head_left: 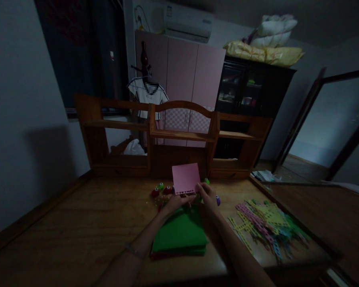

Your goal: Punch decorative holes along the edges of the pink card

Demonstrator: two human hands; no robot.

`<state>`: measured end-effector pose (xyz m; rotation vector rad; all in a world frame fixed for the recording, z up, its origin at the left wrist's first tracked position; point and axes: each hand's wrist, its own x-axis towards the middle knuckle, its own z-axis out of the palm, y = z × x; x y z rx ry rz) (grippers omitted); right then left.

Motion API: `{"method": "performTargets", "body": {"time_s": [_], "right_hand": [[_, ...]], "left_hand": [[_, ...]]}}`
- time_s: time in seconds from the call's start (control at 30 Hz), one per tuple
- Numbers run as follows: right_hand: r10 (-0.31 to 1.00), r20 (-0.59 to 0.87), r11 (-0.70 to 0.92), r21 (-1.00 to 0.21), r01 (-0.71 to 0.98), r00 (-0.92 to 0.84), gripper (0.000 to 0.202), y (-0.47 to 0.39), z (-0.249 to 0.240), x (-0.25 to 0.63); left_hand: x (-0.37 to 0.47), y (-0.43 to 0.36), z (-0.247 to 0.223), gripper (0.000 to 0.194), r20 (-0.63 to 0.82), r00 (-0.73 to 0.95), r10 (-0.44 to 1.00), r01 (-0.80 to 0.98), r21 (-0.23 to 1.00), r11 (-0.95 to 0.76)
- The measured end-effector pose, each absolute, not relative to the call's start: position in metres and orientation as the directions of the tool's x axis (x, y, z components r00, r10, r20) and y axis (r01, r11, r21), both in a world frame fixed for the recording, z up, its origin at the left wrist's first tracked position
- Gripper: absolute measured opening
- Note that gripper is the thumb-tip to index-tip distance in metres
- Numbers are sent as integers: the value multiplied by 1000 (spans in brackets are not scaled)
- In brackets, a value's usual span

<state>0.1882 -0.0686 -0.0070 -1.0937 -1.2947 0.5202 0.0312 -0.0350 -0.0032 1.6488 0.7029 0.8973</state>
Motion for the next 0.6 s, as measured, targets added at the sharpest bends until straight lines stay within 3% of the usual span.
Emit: {"method": "performTargets", "body": {"time_s": [0.2, 0.47, 0.6], "right_hand": [[824, 494, 441, -866, 235, 276, 35, -72, 0, 187], [827, 517, 458, -847, 270, 218, 36, -70, -4, 187], [808, 525, 467, -847, 254, 268, 41, -70, -4, 185]], "left_hand": [[32, -35, -6, 36, 239, 557, 795, -54, 966, -252], [38, -31, -15, 50, 87, 508, 857, -98, 994, -43], [38, -25, -21, 46, 97, 369, 924, -114, 992, -59]]}}
